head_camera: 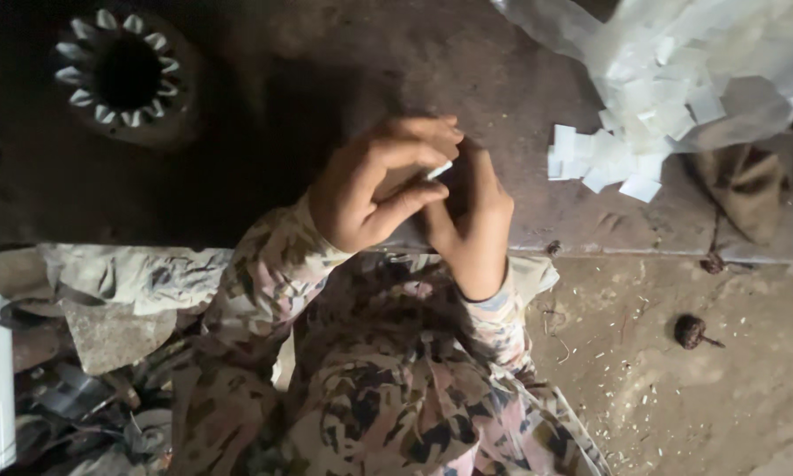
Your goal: The person repeatedly picks small white rectangular pieces from a plastic bag and inserts them into the slots of circular brown components on a workbench. The person handles the components one at a time, rotating them as needed, and continues the insertion process throughout the clip.
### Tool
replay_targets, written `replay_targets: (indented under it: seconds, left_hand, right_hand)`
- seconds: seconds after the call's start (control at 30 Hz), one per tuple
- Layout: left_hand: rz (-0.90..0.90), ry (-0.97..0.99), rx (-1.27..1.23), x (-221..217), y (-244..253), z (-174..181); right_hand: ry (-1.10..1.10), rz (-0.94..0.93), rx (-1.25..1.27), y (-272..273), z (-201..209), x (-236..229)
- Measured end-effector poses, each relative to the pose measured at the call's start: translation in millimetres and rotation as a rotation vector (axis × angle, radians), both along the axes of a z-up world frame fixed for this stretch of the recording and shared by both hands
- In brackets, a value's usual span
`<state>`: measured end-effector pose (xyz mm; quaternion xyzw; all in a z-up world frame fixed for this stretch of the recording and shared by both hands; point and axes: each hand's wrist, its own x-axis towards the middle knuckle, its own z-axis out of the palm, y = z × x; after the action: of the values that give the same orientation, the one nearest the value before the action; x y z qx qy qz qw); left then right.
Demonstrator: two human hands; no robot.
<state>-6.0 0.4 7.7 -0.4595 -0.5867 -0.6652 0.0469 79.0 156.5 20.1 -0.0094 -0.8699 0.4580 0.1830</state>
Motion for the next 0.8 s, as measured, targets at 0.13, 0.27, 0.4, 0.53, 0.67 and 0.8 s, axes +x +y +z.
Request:
replay_targets:
  seconds: [0.13, 0.27, 0.4, 0.53, 0.67, 0.8]
  left_hand:
    - [-0.004, 0.077, -0.063, -0.1, 7.6, 3.2]
    - [0.063, 0.053, -0.236, 5.3, 3.4, 10.0]
    - [0.09, 0.012, -0.281, 8.1, 4.2, 16.7]
    - [0.123, 0.011, -0.303, 11.3, 5.8, 17.2]
    - [0.144, 0.016, -0.339, 12.5, 5.0, 16.2]
    - [0.11, -0.042, -0.295, 11.7, 5.1, 17.2]
  right_hand:
    - [0.107, -0.173, 0.083, -2.9, -2.2, 8.3]
    - [0.278, -0.192, 0.326, 4.3, -6.0, 16.7]
    - [0.199, -0.195, 0.275, 30.1, 0.1, 29.2]
    - [0.159, -0.61, 0.206, 85.8, 2.2, 42.5]
    - [0.094, -0.722, 0.591, 129.1, -4.3, 49.6]
    - [0.11, -0.683, 0.506, 135.5, -10.2, 48.9]
